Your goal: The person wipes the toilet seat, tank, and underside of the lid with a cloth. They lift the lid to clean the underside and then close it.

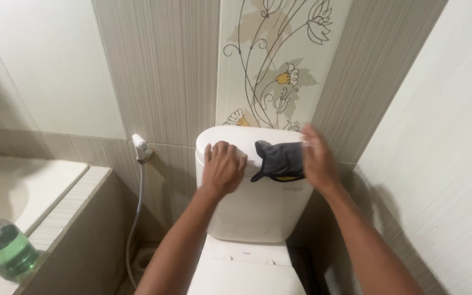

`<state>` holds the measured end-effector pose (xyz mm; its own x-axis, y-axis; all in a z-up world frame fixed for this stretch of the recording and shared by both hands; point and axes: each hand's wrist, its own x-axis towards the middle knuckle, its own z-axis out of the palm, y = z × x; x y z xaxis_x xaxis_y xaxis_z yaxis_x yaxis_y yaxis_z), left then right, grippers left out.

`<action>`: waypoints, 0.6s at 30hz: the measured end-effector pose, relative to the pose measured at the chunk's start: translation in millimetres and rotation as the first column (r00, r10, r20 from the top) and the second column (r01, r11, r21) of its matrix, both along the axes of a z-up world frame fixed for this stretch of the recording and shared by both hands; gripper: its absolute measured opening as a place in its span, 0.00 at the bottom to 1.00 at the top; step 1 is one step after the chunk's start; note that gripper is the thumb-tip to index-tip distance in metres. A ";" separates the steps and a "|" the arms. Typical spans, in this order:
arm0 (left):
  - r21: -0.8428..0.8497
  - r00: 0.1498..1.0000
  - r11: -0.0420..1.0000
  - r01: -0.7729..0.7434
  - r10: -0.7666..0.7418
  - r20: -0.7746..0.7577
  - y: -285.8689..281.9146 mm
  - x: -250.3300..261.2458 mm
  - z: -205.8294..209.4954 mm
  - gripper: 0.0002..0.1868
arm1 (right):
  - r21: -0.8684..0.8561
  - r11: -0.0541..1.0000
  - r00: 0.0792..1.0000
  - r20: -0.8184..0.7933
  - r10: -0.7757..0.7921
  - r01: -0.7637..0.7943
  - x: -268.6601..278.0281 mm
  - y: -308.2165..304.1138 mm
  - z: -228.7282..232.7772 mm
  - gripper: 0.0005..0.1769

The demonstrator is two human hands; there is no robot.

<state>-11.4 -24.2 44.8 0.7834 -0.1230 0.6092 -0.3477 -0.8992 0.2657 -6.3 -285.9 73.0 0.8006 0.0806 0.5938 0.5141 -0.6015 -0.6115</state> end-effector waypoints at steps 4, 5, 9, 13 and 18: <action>0.063 0.967 0.980 0.186 -0.194 0.164 -54.6 -2.1 7.3 0.23 | -0.208 0.960 0.981 0.003 -0.192 0.188 13.9 -30.9 -20.7 0.32; 0.019 0.913 0.927 0.373 -0.371 0.170 -69.3 -6.2 7.3 0.25 | -0.298 0.940 0.977 -0.075 -0.199 0.168 18.2 -33.7 -24.7 0.32; 0.164 0.955 0.947 0.275 -0.289 0.064 -89.7 -21.7 3.6 0.28 | -0.257 0.938 0.922 -0.250 -0.297 0.232 27.3 -47.6 -20.6 0.31; 0.246 0.977 0.951 0.188 -0.206 0.051 -62.3 -22.7 3.7 0.27 | -0.431 0.882 0.957 -0.119 -0.266 0.191 19.4 -47.5 -27.8 0.32; 0.170 0.988 0.977 0.131 -0.115 -0.102 -16.1 -13.1 8.9 0.27 | -0.551 0.816 0.985 0.088 -0.150 0.174 6.7 -34.0 -46.0 0.52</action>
<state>-24.5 -40.3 53.7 0.8068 -0.3203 0.4964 -0.4401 -0.8864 0.1434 0.4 -319.9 27.1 0.8087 0.2771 0.5189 0.3952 -0.9093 -0.1302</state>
